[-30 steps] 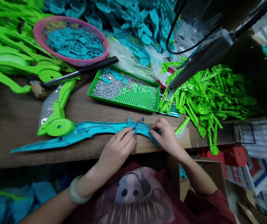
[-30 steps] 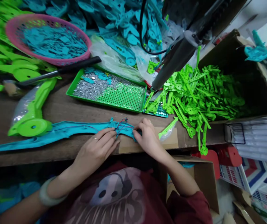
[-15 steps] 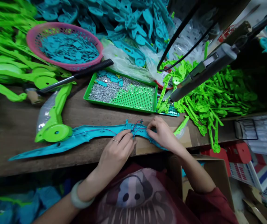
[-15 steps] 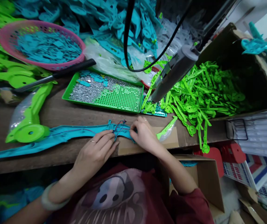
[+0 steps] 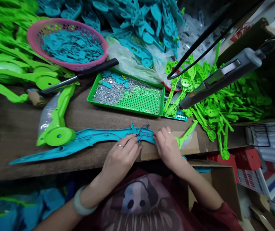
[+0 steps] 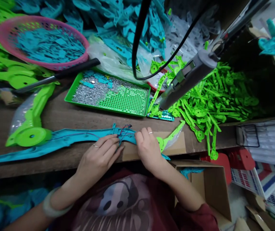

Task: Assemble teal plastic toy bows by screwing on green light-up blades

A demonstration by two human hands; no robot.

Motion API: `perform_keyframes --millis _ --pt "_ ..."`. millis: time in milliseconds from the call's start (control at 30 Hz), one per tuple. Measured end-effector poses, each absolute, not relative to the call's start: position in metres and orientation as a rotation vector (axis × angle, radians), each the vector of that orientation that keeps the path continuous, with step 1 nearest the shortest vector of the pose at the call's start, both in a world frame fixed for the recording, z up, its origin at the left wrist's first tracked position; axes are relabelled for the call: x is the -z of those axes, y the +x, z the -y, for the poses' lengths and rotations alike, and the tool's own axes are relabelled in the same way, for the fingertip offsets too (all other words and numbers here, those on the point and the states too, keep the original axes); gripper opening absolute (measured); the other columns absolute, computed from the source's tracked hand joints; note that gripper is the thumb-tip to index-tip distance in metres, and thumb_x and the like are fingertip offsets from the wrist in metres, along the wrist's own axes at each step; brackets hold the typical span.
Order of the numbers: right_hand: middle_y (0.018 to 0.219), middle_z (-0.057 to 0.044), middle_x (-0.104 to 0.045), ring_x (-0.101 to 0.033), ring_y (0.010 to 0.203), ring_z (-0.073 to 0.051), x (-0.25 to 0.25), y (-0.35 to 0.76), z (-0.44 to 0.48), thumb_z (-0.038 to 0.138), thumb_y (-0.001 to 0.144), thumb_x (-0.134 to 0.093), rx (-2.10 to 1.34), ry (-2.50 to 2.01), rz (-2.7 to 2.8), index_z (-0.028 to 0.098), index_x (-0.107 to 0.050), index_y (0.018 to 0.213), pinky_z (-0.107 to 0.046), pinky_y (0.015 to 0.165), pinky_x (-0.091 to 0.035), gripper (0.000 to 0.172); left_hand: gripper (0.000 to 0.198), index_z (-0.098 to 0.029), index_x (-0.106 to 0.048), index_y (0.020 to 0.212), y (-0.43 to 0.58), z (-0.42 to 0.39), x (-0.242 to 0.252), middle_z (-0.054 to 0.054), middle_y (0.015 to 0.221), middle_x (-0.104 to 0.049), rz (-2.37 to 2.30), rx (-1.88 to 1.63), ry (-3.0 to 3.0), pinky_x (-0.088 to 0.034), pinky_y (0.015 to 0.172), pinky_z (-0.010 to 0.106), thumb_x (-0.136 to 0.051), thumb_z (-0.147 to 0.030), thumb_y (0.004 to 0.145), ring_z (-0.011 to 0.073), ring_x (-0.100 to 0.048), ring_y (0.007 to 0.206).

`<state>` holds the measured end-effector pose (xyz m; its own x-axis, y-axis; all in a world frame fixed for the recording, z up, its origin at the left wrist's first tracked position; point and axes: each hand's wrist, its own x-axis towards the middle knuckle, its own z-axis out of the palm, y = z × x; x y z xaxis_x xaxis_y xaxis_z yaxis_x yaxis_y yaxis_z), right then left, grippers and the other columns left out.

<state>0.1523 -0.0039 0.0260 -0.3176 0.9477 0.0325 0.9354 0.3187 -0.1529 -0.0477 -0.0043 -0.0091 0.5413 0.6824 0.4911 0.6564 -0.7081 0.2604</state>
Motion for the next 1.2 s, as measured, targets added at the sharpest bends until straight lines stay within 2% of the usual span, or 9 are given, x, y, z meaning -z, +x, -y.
perform_keyframes --millis 100,233,433,633,833,933,1067,1133,1200 --pt "0.091 -0.009 -0.063 -0.053 0.088 -0.024 -0.028 0.157 0.004 0.019 0.104 -0.042 -0.252 -1.646 2.418 0.019 -0.064 0.104 -0.036 0.078 -0.047 0.022 0.014 -0.011 -0.067 0.088 -0.047 0.004 0.008 0.012 0.095 -0.071 -1.190 -0.913 2.714 -0.057 0.092 0.039 -0.058 -0.014 0.098 0.0267 -0.067 0.103" --pt "0.093 -0.010 -0.065 -0.053 0.087 -0.024 -0.026 0.158 0.014 0.014 0.102 -0.043 -0.201 -1.540 2.533 0.018 -0.068 0.102 -0.036 0.079 -0.049 0.025 0.013 -0.009 -0.067 0.093 -0.047 0.006 0.008 0.013 0.096 -0.069 -1.214 -0.890 2.738 -0.056 0.092 0.039 -0.055 -0.013 0.098 0.0278 -0.065 0.102" --pt "0.106 -0.017 -0.069 -0.059 0.089 -0.026 -0.021 0.158 0.032 0.010 0.100 -0.041 -0.033 -1.473 2.666 0.009 -0.060 0.132 -0.040 0.080 -0.054 0.038 0.047 -0.016 -0.063 0.133 -0.039 0.009 0.002 0.014 0.097 -0.065 -1.299 -0.678 2.894 -0.056 0.076 0.042 -0.042 -0.003 0.093 0.0304 -0.063 0.093" --pt "0.109 -0.018 -0.072 -0.065 0.092 -0.026 -0.026 0.168 0.040 0.010 0.099 -0.043 -0.020 -1.347 2.671 0.012 -0.062 0.130 -0.040 0.079 -0.056 0.036 0.046 -0.015 -0.067 0.129 -0.031 0.009 -0.003 0.012 0.092 -0.063 -1.352 -0.568 2.923 -0.053 0.071 0.039 -0.049 -0.003 0.088 0.0297 -0.060 0.089" --pt "0.095 -0.012 -0.070 -0.065 0.088 -0.022 -0.056 0.169 -0.016 0.028 0.101 -0.050 -0.328 -1.505 2.314 0.014 -0.067 0.115 -0.034 0.080 -0.053 0.025 0.046 -0.018 -0.067 0.130 -0.027 0.011 -0.008 0.011 0.092 -0.063 -1.381 -0.480 2.913 -0.052 0.074 0.040 -0.052 -0.004 0.088 0.0301 -0.060 0.093" --pt "0.082 -0.005 -0.069 -0.063 0.076 -0.018 -0.070 0.154 -0.063 0.036 0.100 -0.056 -0.819 -1.600 2.418 0.014 -0.066 0.120 -0.029 0.072 -0.047 0.031 0.044 -0.018 -0.069 0.126 -0.024 0.011 -0.012 0.012 0.092 -0.062 -1.419 -0.438 2.891 -0.052 0.074 0.040 -0.052 -0.004 0.088 0.0292 -0.060 0.091" --pt "0.080 -0.001 -0.067 -0.059 0.074 -0.013 -0.080 0.140 -0.099 0.023 0.098 -0.057 -1.372 -1.330 2.595 0.013 -0.072 0.092 -0.025 0.072 -0.042 0.019 0.044 -0.016 -0.070 0.125 -0.023 0.013 -0.009 0.012 0.093 -0.062 -1.449 -0.452 2.882 -0.055 0.076 0.040 -0.051 -0.004 0.087 0.0299 -0.061 0.093" --pt "0.089 -0.003 -0.067 -0.060 0.082 -0.014 -0.083 0.141 -0.103 0.015 0.095 -0.060 -1.353 -1.186 2.667 0.014 -0.072 0.096 -0.025 0.077 -0.044 0.012 0.046 -0.016 -0.070 0.126 -0.023 0.016 -0.003 0.012 0.094 -0.062 -1.451 -0.484 2.888 -0.056 0.080 0.041 -0.049 -0.005 0.087 0.0303 -0.062 0.097" --pt "0.093 -0.005 -0.065 -0.060 0.087 -0.016 -0.084 0.145 -0.101 0.011 0.093 -0.060 -1.176 -1.168 2.746 0.014 -0.071 0.105 -0.028 0.079 -0.045 0.016 0.047 -0.016 -0.068 0.129 -0.024 0.019 0.002 0.012 0.094 -0.062 -1.456 -0.539 2.892 -0.056 0.085 0.043 -0.046 -0.006 0.089 0.0305 -0.061 0.102"
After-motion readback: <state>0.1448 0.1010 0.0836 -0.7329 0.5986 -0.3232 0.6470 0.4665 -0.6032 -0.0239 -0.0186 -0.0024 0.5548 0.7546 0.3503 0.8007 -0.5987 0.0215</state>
